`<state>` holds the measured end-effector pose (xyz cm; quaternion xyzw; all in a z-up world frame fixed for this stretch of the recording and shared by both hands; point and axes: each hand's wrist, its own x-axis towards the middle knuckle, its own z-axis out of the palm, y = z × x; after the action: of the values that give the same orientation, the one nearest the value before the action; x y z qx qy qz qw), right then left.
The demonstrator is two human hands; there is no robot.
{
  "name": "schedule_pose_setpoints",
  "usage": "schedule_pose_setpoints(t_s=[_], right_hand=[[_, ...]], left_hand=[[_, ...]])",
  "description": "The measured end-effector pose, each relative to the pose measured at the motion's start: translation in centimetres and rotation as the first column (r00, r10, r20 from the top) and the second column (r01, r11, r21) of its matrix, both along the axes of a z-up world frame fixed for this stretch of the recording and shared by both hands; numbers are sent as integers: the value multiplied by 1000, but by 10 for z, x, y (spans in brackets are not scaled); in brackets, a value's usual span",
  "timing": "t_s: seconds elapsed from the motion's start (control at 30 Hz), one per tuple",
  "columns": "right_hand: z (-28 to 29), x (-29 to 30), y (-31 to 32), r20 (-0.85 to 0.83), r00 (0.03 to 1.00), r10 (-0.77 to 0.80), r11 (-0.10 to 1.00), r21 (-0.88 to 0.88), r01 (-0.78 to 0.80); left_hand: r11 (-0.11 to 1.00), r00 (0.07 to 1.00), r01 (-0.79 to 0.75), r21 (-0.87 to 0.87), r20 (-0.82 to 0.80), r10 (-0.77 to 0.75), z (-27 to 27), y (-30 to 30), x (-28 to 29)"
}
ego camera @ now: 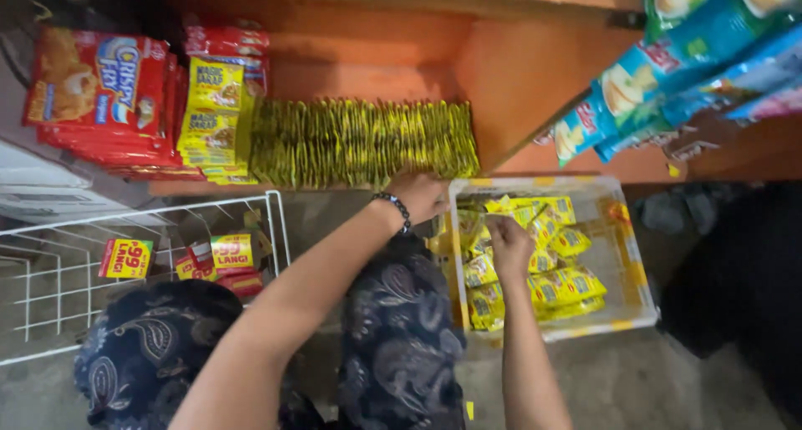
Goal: Organizing and restocking seasoning packets on a low grocery store shelf and into a plastic bin.
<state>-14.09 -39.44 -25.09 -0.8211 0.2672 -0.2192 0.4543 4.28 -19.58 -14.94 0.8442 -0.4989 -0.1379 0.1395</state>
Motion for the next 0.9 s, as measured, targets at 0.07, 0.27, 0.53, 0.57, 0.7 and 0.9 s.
schedule_pose_setpoints(t_s=[0.07, 0.27, 0.53, 0.57, 0.7, 0.9], right_hand=[[-38, -45, -13, -34, 991, -129, 987, 88, 132], [-151, -105, -82, -21, 898, -439, 727, 579, 369], [-162, -69, -81, -231, 923, -309, 796, 468, 384], [-168, -69, -84, -288, 936, -204, 945, 192, 265], [-191, -64, -100, -547, 825, -142, 986, -154, 67], [-117, -59, -71, 195, 907, -373, 556, 829, 50]], left_hand=[[999, 996, 53, 1, -78, -53, -4, -13, -8], [949, 972, 222, 223, -128, -198, 26, -57, -57], [886, 947, 319, 336, -147, -285, -41, -165, -125], [911, 950, 307, 275, -147, -276, -52, -172, -131], [923, 967, 248, 294, -136, -216, -102, -196, -121], [908, 979, 28, 419, -193, 59, -91, -172, -83]])
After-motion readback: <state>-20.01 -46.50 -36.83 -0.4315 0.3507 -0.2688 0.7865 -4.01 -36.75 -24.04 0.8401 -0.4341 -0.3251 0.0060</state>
